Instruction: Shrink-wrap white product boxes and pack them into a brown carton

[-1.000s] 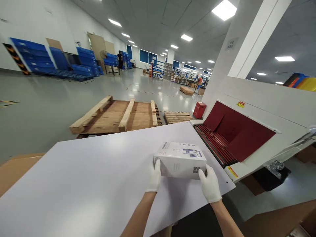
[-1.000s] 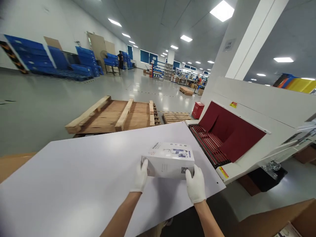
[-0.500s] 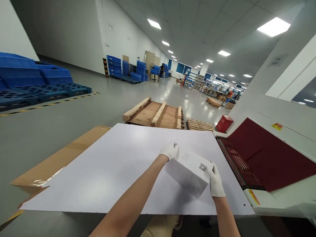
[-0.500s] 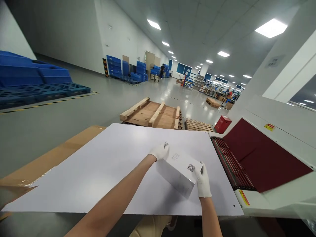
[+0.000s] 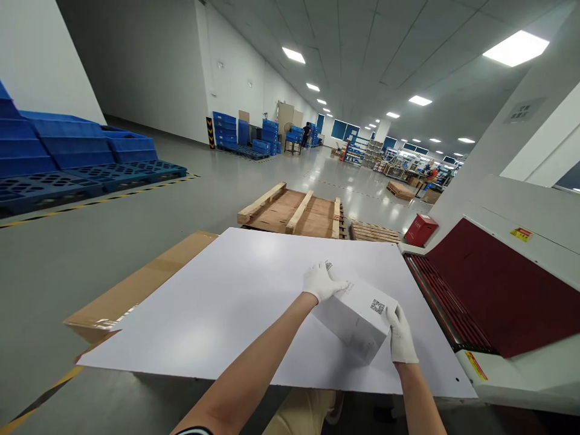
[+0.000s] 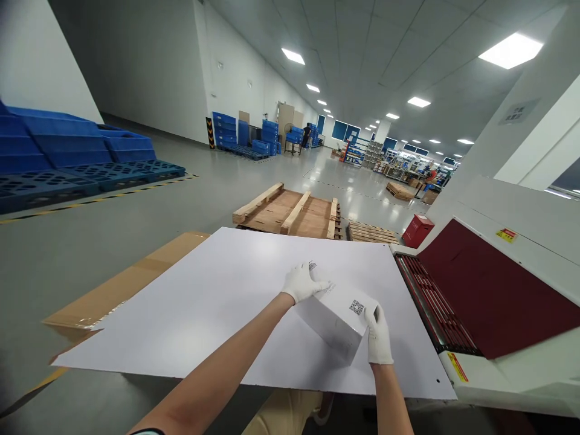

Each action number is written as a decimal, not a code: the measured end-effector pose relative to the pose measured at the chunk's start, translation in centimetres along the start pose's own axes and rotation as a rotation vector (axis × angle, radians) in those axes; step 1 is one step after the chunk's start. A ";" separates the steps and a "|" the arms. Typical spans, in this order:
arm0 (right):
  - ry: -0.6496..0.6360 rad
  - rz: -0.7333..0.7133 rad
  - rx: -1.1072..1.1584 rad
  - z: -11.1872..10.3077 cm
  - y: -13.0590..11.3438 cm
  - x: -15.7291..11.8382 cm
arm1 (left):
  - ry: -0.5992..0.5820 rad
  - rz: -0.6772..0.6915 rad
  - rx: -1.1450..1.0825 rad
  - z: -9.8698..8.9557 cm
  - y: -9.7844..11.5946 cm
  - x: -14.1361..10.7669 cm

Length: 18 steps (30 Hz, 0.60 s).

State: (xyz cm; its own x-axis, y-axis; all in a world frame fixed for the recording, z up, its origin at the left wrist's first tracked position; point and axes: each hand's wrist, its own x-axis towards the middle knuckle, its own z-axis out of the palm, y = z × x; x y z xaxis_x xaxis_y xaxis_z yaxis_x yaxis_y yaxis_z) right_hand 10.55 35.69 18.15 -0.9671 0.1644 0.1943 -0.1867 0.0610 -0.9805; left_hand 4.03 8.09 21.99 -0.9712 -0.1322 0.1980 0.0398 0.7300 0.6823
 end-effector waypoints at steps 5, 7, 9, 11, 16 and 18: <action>0.007 0.005 0.011 0.0 -0.2 -0.4 | -0.066 -0.029 -0.434 -0.1 -2.3 2.0; 0.001 0.009 0.022 0.1 -0.5 -0.5 | -0.103 -0.094 -0.547 0.3 -3.4 3.3; 0.003 0.005 0.028 0.2 -0.7 -0.6 | -0.109 -0.161 -0.632 1.3 -4.3 4.2; 0.013 -0.005 0.024 0.3 -0.8 -0.5 | -0.108 -0.211 -0.742 2.6 -4.9 4.8; 0.008 -0.023 0.056 0.7 -0.8 -0.6 | -0.077 -0.249 -0.852 4.2 -5.8 4.8; 0.000 -0.011 0.105 0.9 -0.7 -0.9 | -0.081 -0.239 -0.838 3.8 -6.1 4.4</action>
State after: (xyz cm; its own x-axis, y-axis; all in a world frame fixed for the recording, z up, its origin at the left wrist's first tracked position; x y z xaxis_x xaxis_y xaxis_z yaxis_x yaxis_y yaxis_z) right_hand 11.41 34.65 18.65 -0.9650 0.1638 0.2047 -0.2139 -0.0406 -0.9760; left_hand -1.41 5.56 16.06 -0.9880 -0.1477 -0.0449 -0.0381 -0.0490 0.9981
